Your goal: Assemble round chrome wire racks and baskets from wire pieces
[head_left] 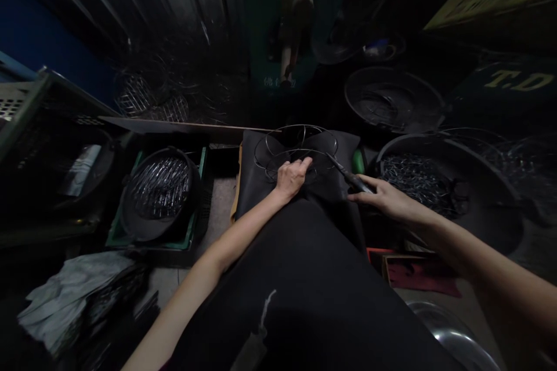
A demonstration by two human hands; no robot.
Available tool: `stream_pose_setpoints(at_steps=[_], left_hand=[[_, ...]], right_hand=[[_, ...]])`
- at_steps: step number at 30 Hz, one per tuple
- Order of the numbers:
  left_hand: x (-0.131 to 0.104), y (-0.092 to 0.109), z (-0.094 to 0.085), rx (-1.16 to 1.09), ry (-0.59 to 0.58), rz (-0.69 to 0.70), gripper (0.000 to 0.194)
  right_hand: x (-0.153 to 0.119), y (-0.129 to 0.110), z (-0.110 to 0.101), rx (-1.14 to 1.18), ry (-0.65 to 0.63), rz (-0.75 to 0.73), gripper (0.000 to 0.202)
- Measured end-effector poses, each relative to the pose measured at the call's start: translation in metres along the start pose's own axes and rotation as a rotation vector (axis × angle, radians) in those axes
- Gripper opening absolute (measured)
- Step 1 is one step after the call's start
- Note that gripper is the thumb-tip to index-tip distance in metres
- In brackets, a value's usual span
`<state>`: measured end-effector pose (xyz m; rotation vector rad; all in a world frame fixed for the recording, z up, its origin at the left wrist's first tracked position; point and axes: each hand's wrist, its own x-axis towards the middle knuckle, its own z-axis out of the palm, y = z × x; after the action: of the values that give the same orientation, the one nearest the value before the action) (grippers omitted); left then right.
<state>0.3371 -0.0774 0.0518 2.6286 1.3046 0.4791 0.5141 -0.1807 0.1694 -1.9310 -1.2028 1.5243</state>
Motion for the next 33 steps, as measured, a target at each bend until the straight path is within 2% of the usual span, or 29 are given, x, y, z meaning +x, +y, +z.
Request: stream_pose_setpoints(at_steps=[2,4,7,8,10,14,16,18,23,27,33], left_hand=[[0.001,-0.002,0.0,-0.008,0.018,0.02,0.032],[0.001,-0.003,-0.001,0.0,0.029,0.038,0.033],[0.001,-0.001,-0.005,0.035,0.013,0.059,0.032],[0.001,0.0,-0.007,0.046,0.0,0.067,0.031],[0.001,0.002,-0.012,0.066,-0.027,0.089,0.032],[0.001,0.006,-0.018,0.083,-0.053,0.165,0.032],[0.002,0.008,-0.018,0.079,-0.055,0.179,0.031],[0.003,0.009,-0.017,0.07,-0.053,0.168,0.031],[0.007,0.011,-0.018,0.028,-0.072,0.157,0.031],[0.011,0.008,-0.022,-0.017,-0.116,0.145,0.032],[0.015,0.001,-0.026,-0.03,-0.209,0.186,0.037]], right_hand=[[0.001,0.0,-0.002,-0.135,0.07,-0.019,0.047],[0.002,-0.001,-0.005,-0.372,0.216,-0.041,0.046],[0.002,-0.005,-0.011,-0.608,0.37,0.009,0.057],[0.001,-0.007,-0.013,-0.625,0.368,0.029,0.064],[0.0,-0.011,-0.015,-0.609,0.279,0.038,0.07],[-0.002,-0.017,-0.012,-0.394,0.03,0.06,0.055],[-0.002,-0.019,-0.008,-0.262,-0.01,0.114,0.052],[-0.001,-0.02,-0.005,-0.237,-0.006,0.135,0.05],[0.002,-0.018,-0.005,-0.582,0.055,0.096,0.052],[0.006,-0.019,-0.01,-0.875,0.054,0.103,0.058],[0.012,-0.016,-0.016,-1.148,0.058,0.07,0.064]])
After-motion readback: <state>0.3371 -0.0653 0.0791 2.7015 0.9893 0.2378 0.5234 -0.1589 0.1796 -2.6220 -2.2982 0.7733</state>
